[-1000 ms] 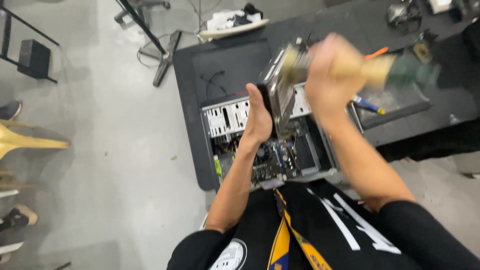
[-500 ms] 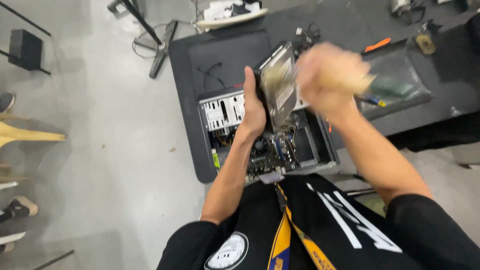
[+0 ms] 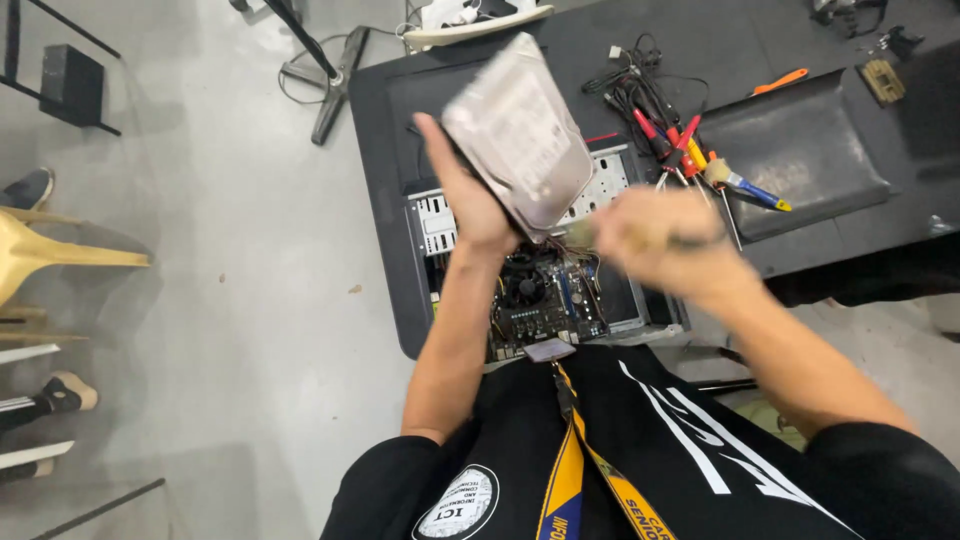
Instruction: The person is cleaning a hard drive with a brush and then working on the internal components and cables of a desktop computer.
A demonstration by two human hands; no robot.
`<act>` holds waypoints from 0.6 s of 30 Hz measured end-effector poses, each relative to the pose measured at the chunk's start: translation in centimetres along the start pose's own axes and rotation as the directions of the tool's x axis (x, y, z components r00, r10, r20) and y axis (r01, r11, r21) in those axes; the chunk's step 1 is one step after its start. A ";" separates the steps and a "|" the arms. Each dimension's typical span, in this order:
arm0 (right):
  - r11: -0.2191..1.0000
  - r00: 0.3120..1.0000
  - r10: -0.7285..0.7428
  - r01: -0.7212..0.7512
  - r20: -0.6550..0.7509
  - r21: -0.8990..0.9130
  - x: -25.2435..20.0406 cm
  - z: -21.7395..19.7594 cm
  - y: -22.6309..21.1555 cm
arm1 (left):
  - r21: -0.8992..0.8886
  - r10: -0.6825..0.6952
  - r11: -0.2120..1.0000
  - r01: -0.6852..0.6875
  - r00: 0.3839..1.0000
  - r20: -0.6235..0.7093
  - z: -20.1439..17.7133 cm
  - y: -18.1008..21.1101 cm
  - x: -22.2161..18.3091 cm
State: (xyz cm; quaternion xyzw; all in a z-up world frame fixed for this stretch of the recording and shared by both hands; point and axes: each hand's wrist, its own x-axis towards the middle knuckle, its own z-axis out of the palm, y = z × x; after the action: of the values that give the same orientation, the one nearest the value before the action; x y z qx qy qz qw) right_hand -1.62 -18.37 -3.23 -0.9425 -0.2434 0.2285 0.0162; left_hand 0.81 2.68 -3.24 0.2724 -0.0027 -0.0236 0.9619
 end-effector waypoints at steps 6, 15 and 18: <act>0.794 0.398 0.185 0.478 -0.898 0.375 -4.1 -3.7 1.9 | -0.264 -0.102 0.949 0.173 0.959 0.264 0.5 2.0 -0.5; 0.756 0.574 0.247 0.389 -0.781 0.526 -3.4 -2.4 -5.7 | 0.201 0.000 0.977 0.073 0.940 -0.341 1.3 -2.5 0.9; 0.873 0.481 0.028 0.415 -0.877 0.256 -3.9 -1.5 -6.0 | 0.312 -0.225 0.910 0.275 0.956 -0.186 2.2 -2.3 -0.8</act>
State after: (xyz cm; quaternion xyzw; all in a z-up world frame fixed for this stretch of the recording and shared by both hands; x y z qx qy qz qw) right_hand -6.68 -14.77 0.65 -0.8645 -0.2527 -0.2254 0.3713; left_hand -0.17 -0.41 -2.54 0.4306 0.0985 -0.1260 0.8883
